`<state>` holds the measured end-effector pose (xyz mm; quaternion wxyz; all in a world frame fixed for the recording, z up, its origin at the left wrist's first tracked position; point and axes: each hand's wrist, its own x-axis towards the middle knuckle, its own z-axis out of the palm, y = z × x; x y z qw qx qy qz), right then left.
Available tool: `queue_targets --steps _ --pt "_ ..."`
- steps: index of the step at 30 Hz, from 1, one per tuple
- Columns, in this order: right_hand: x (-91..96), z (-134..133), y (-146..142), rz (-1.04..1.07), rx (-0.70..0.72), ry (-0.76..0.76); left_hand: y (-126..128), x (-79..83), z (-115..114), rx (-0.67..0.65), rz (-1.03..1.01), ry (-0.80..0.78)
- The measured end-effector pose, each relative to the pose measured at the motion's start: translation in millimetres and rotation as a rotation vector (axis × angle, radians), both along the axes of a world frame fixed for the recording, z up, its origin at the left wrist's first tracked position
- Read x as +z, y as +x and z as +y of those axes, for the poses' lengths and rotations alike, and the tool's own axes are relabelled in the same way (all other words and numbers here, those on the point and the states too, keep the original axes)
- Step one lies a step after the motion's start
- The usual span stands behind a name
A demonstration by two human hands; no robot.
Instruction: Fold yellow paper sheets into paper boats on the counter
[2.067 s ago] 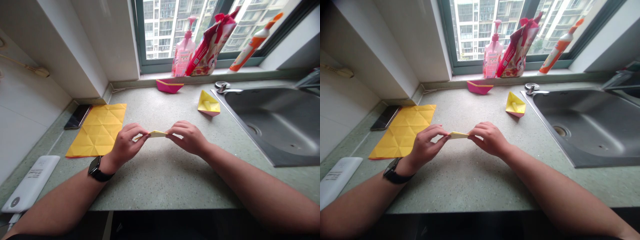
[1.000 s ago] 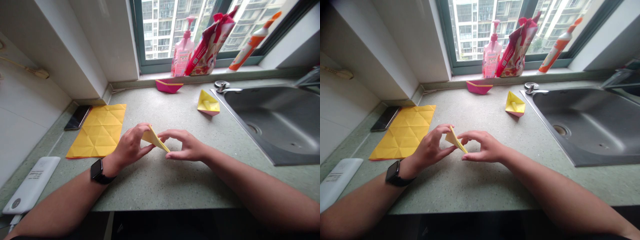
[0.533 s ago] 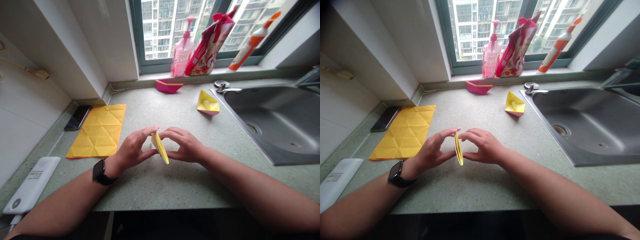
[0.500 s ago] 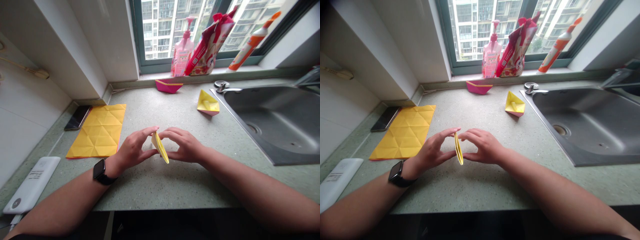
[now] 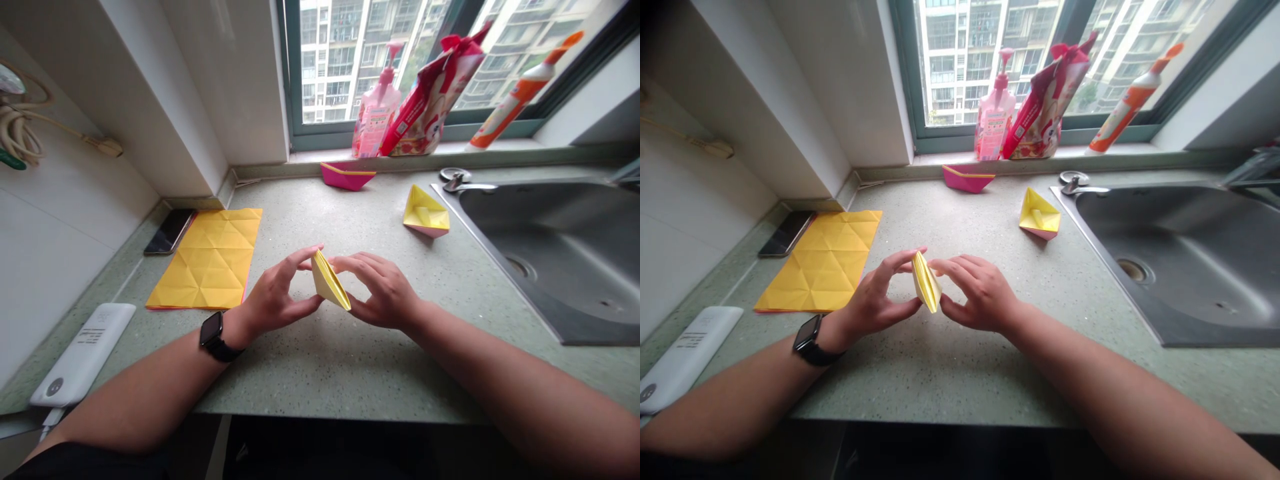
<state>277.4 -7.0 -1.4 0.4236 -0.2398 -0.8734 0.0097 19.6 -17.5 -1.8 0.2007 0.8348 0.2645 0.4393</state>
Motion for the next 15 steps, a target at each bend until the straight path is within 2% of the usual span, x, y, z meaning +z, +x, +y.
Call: queue_targets --steps 6,10,15 --pt "-4.5 2.4 2.3 0.062 -0.088 -0.073 2.6 -2.0 -1.6 -0.129 -0.086 -0.135" --pt "-3.4 3.2 4.6 0.127 -0.052 -0.196 3.1 -3.1 -0.3 -0.209 -0.154 -0.214" --pt "0.6 2.5 4.6 0.186 0.027 -0.302 -1.4 -1.8 2.8 -0.179 -0.166 -0.279"
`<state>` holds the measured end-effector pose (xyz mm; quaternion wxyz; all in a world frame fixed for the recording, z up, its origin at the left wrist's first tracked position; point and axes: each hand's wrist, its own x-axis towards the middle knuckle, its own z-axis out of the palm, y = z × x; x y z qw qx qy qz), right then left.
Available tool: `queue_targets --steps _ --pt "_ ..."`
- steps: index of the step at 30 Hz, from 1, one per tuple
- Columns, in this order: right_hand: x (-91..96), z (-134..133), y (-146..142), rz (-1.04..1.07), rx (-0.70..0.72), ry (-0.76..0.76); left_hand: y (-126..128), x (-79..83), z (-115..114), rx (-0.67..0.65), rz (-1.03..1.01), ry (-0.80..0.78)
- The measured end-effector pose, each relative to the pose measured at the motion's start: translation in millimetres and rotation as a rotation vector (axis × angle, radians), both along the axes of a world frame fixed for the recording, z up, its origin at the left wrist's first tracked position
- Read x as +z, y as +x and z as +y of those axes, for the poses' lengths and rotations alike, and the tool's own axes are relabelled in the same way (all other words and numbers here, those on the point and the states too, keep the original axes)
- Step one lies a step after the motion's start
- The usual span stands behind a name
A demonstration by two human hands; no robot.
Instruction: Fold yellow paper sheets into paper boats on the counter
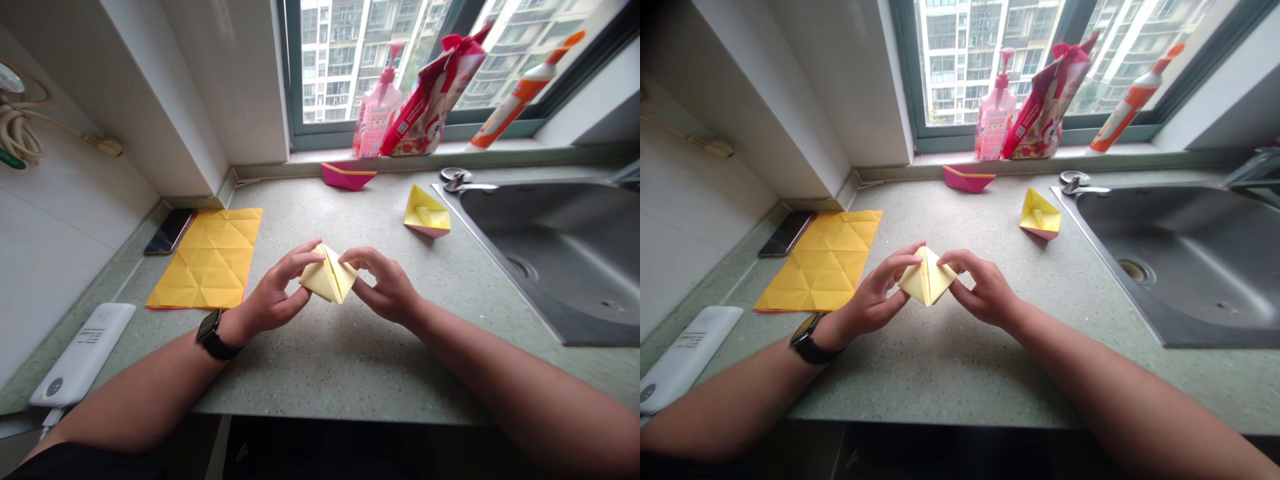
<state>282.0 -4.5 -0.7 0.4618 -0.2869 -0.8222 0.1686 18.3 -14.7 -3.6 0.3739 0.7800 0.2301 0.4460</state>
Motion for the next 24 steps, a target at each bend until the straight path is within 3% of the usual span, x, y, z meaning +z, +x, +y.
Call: queue_targets --steps 9,14,18,24 --pt "-1.3 6.3 5.0 0.164 0.163 -0.266 -3.8 -0.7 4.7 -0.022 -0.053 -0.21" --pt "1.3 8.7 8.3 0.195 0.221 -0.343 -7.7 2.7 6.2 -0.092 -0.076 -0.32" --pt "-1.4 8.8 4.7 0.138 0.11 -0.274 -3.0 3.2 5.2 -0.076 -0.07 -0.375" --pt "-7.4 4.0 -0.5 0.012 -0.033 -0.098 3.5 -3.4 1.7 0.153 -0.029 -0.129"
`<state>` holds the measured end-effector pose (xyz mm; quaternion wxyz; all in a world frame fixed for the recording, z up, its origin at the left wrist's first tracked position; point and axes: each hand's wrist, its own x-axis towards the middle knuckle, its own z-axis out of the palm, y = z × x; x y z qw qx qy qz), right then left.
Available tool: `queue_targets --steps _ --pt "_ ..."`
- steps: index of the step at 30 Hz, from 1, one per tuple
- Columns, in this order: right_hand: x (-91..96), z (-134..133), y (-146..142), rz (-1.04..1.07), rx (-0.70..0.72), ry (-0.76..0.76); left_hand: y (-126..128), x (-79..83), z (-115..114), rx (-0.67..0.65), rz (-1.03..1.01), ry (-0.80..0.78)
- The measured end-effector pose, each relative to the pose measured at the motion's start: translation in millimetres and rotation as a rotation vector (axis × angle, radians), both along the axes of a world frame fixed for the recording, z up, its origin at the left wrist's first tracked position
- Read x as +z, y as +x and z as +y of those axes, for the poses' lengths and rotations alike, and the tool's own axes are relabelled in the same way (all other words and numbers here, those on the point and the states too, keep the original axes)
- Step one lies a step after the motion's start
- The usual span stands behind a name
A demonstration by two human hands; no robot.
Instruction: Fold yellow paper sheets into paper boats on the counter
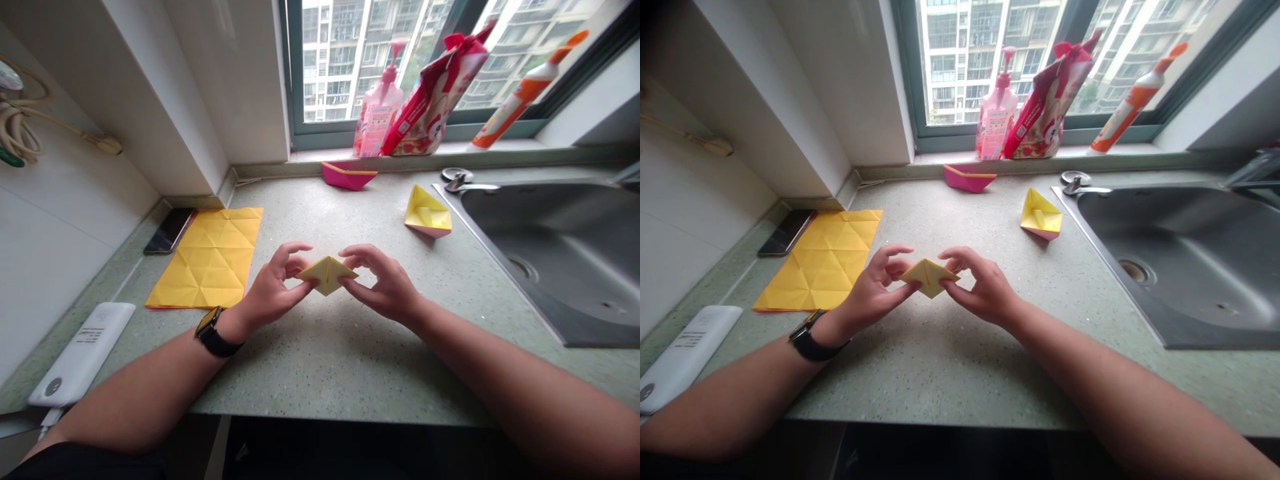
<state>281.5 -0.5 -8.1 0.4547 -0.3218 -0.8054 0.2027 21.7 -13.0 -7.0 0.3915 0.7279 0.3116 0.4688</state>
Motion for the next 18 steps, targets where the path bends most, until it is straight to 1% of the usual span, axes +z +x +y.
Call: queue_targets --steps 3,5,7,12,14,18 --pt "1.6 0.0 -0.4 -0.053 0.027 0.082 -2.4 1.7 -2.7 0.081 0.126 0.195" --pt "3.3 0.8 -0.8 -0.073 0.079 0.151 -4.0 4.5 -3.6 0.09 0.19 0.315" --pt "5.2 0.8 -1.7 -0.076 0.115 0.21 -5.0 7.5 -3.3 0.081 0.246 0.393" --pt "9.0 -3.4 -4.8 -0.061 0.143 0.302 -6.1 12.8 -0.2 0.048 0.381 0.467" --pt "9.8 -4.6 -5.6 -0.064 0.158 0.312 -6.5 13.5 0.3 0.043 0.376 0.488" --pt "8.8 -2.6 -4.9 -0.093 0.164 0.303 -7.9 13.3 -0.5 0.079 0.347 0.546"
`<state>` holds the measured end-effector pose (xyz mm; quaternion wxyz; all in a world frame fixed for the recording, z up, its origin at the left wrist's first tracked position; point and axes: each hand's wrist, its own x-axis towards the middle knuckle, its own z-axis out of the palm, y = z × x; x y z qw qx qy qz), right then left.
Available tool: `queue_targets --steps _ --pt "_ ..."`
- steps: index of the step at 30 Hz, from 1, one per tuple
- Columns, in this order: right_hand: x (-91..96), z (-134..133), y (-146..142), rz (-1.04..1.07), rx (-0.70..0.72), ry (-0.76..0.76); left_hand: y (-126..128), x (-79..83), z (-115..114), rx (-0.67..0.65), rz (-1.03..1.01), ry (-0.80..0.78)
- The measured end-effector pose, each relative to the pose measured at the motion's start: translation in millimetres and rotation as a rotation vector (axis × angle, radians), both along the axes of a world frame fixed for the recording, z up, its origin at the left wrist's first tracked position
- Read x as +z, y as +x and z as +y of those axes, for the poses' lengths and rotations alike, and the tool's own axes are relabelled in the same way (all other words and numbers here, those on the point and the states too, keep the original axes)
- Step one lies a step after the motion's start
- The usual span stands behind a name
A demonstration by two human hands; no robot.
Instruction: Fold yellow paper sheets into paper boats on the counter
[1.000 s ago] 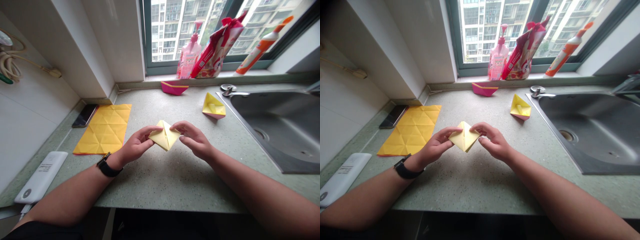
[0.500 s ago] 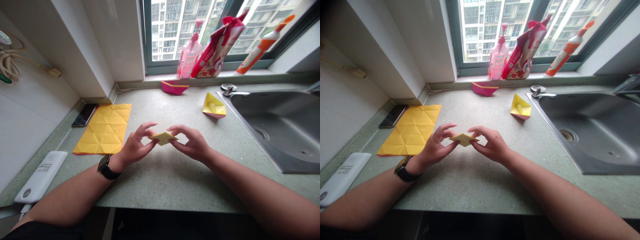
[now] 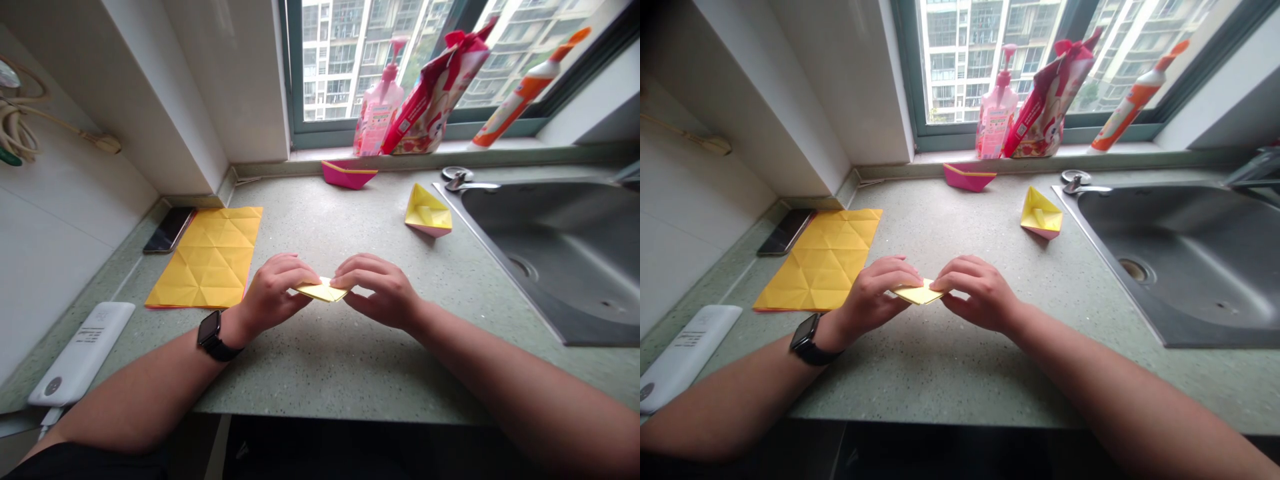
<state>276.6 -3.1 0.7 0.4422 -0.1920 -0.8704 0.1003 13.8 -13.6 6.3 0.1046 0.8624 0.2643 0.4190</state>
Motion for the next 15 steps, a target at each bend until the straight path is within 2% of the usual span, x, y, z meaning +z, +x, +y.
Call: queue_targets --steps 5,11,15 --pt "-4.7 5.0 3.5 -0.072 -0.053 0.0 -0.9 -0.3 -1.7 -0.011 0.009 0.028" --pt "-5.4 2.6 5.4 -0.105 -0.129 0.097 2.0 0.2 -3.1 0.013 0.058 0.074" --pt "-4.0 1.2 4.3 -0.129 -0.12 0.114 3.0 -1.3 -4.0 0.028 0.059 0.096"
